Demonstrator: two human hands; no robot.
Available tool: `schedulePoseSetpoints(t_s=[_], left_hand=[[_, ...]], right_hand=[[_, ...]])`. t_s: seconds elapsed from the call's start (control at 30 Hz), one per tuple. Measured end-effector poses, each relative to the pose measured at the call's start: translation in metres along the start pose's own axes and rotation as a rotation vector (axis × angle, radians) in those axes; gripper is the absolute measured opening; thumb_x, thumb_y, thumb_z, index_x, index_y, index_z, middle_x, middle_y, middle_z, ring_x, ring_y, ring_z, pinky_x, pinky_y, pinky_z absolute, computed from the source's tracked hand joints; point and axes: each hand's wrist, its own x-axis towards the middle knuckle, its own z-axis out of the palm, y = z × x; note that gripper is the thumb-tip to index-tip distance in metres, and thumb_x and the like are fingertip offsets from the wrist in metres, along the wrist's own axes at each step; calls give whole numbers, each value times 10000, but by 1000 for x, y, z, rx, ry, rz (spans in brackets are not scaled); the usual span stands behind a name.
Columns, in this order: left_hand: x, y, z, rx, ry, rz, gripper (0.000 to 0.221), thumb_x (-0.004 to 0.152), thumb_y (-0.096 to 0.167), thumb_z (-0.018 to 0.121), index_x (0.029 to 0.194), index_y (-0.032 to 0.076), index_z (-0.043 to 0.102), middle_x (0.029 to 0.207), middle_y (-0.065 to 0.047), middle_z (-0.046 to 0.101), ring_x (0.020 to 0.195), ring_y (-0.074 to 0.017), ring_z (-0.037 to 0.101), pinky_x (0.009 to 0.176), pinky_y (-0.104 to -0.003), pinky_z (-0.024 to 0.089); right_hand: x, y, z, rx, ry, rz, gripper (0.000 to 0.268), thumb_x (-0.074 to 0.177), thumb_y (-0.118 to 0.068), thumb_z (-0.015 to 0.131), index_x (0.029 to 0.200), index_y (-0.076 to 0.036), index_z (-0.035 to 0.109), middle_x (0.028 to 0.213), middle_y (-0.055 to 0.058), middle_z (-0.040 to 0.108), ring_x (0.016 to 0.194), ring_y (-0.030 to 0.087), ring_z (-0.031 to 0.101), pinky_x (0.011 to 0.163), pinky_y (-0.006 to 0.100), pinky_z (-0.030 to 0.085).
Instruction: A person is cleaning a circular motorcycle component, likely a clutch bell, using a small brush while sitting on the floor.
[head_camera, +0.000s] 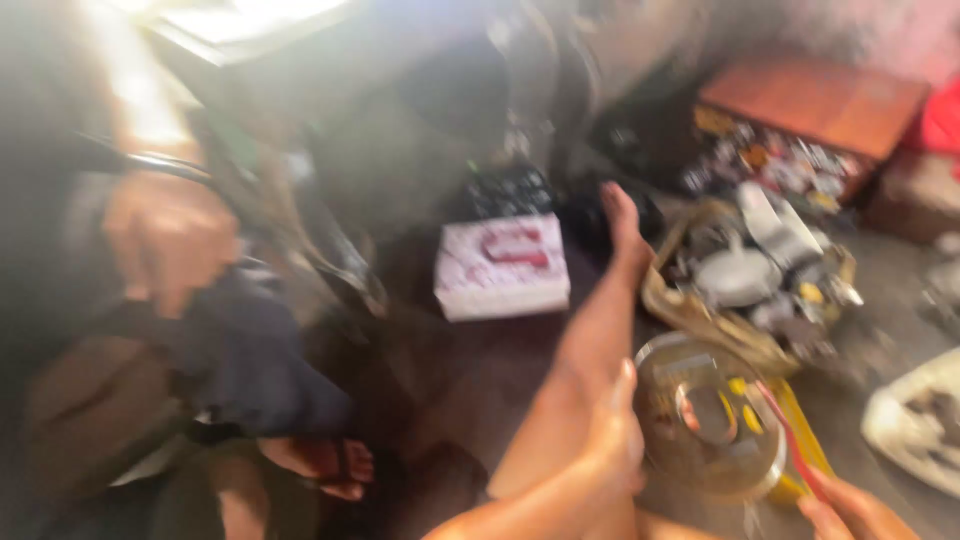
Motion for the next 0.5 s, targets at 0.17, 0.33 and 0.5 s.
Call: schedulePoseSetpoints(t_s=[0.17, 0.33, 0.5], left_hand=[[-5, -31, 21, -51, -116, -111, 563, 1092, 469, 421, 1198, -38, 639, 884, -133, 703, 703, -171, 652, 680, -283, 562], [8, -57, 24, 92, -145, -30, 581, 1061, 407, 383, 1202, -93, 643, 1155, -196, 699, 988, -203, 642, 901, -327, 541], [21, -74, 17, 200, -269, -28, 582, 1056, 459, 419, 1012, -56, 686, 863, -100, 676, 679, -105, 548, 585, -236, 501]], right_hand=[[-142, -208, 165, -432, 389, -385, 363, 941, 128, 588, 1299, 109, 649, 1091, 208, 718, 903, 225, 685, 854, 299, 525], [-154, -240, 186, -529, 483, -308, 428, 938, 99, 606, 1366, 89, 596, 1158, 198, 705, 926, 213, 693, 823, 280, 533], [-133, -255, 195, -872, 545, -313, 355, 916, 27, 650, 1265, 2, 707, 1046, 117, 742, 680, 154, 628, 599, 257, 485]])
